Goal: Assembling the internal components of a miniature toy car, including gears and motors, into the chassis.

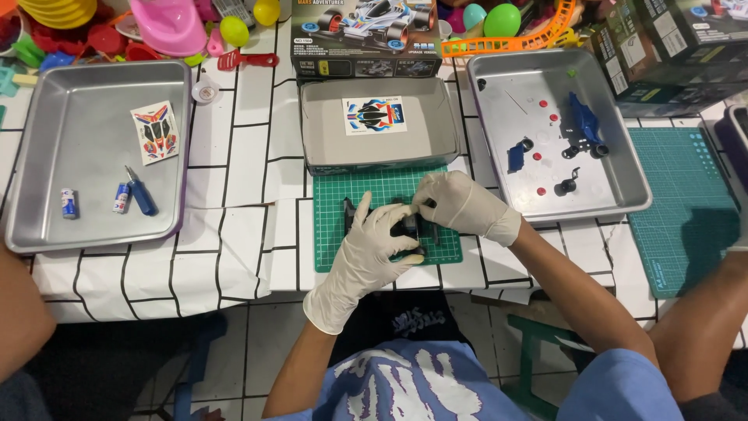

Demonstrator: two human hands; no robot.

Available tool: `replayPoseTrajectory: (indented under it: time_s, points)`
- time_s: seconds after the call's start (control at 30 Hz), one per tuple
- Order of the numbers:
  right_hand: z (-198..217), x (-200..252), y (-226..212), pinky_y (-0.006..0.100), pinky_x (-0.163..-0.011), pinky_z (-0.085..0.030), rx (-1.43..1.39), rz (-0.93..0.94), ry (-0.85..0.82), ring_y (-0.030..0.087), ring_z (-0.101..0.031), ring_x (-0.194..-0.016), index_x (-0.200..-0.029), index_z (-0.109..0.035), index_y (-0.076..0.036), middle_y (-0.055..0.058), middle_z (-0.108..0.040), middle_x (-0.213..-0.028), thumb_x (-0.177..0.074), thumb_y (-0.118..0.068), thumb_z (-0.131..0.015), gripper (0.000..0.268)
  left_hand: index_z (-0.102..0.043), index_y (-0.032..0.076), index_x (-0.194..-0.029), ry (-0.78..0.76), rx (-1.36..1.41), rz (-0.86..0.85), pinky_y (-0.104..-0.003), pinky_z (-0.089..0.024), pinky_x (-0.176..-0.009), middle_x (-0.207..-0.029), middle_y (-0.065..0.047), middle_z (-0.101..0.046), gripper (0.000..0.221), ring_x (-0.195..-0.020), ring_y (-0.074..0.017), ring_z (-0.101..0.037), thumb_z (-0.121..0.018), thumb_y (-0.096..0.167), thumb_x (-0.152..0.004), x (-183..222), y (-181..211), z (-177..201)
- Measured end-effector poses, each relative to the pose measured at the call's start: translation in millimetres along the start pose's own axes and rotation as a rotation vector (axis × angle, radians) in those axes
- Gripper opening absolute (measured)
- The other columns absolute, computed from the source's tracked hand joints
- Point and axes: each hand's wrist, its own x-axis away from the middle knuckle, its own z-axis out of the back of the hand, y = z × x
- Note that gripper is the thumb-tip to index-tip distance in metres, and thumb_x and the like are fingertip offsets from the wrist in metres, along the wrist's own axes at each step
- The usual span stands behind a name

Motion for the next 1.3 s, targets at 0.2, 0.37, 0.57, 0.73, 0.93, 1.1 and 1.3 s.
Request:
replayPoseTrajectory:
  time_s: [0.2,0.37,0.57,0.73,0.93,1.1,1.3]
  points:
    - [-1.5,-2.1,4.1,0.036,-0.081,-0.06,-0.088,-0.031,0.01,0.027,-0.073,-0.081,-0.083,-0.074,-0.007,0.007,-0.075,-0.084,-0.086,-0.011,-0.072,0.006,-0.069,0.024,-0.092,-0.004,0.046,0.032,-0.061,-0.015,-0.123,-0.134,-0.004,-0.061,0.051,-0.129,-0.0244,-0.057,-0.072,0.073,-0.075,-1.1,2.8,3.1]
    - [-2.0,0.6,1.5,0.034,-0.082,-0.061,-0.047,0.0,0.057,0.025,-0.073,-0.08,-0.079,-0.074,-0.01,0.004,-0.075,-0.083,-0.083,-0.013,-0.076,0.006,-0.067,0.026,-0.105,0.063,0.12,0.173,-0.056,-0.023,-0.121,-0.13,0.002,-0.062,0.031,-0.121,-0.0198,-0.062,-0.066,0.054,-0.093,-9.1,8.8,13.3]
    - [-6.0,1.7,0.2,0.035,-0.083,-0.06,-0.051,-0.036,0.084,0.026,-0.073,-0.084,-0.083,-0.075,-0.009,0.005,-0.074,-0.088,-0.082,-0.012,-0.076,0.003,-0.067,0.02,-0.117,-0.054,-0.082,0.257,-0.06,-0.028,-0.117,-0.121,0.0,-0.064,0.027,-0.119,-0.0213,-0.063,-0.071,0.031,-0.093,-24.0,5.3,26.4]
    - [-11.7,1.9,2.0,0.033,-0.08,-0.061,-0.044,-0.05,0.102,0.026,-0.073,-0.082,-0.083,-0.075,-0.008,0.007,-0.075,-0.088,-0.086,-0.012,-0.076,0.005,-0.072,0.023,-0.108,-0.121,-0.021,0.276,-0.047,-0.037,-0.112,-0.104,0.004,-0.067,0.017,-0.102,-0.0178,-0.067,-0.071,0.029,-0.092,-26.2,-26.7,-1.0]
    - [-5.2,5.7,0.3,0.033,-0.079,-0.061,-0.115,-0.064,0.089,0.027,-0.074,-0.084,-0.089,-0.079,-0.007,0.012,-0.077,-0.092,-0.088,-0.013,-0.077,0.006,-0.075,0.023,-0.104,-0.153,0.128,0.314,-0.04,-0.043,-0.102,-0.097,0.003,-0.069,0.016,-0.093,-0.0195,-0.069,-0.074,0.025,-0.088,-35.0,-23.0,14.2]
    - [-4.9,3.8,4.4,0.033,-0.081,-0.061,-0.169,-0.096,0.083,0.026,-0.075,-0.087,-0.091,-0.08,-0.007,0.012,-0.077,-0.096,-0.087,-0.012,-0.078,0.006,-0.075,0.023,-0.106,-0.176,0.144,0.333,-0.036,-0.043,-0.099,-0.096,0.003,-0.069,0.016,-0.09,-0.0188,-0.068,-0.07,0.022,-0.09,-41.2,-22.2,20.3]
    - [4.8,3.6,-10.4,0.031,-0.083,-0.061,-0.111,-0.198,0.059,0.025,-0.075,-0.091,-0.094,-0.081,-0.01,0.009,-0.077,-0.099,-0.085,-0.013,-0.08,0.01,-0.076,0.019,-0.103,-0.334,0.182,0.389,-0.04,-0.043,-0.104,-0.099,-0.001,-0.073,0.014,-0.098,-0.0211,-0.069,-0.07,0.021,-0.09,-60.5,-19.6,23.2]
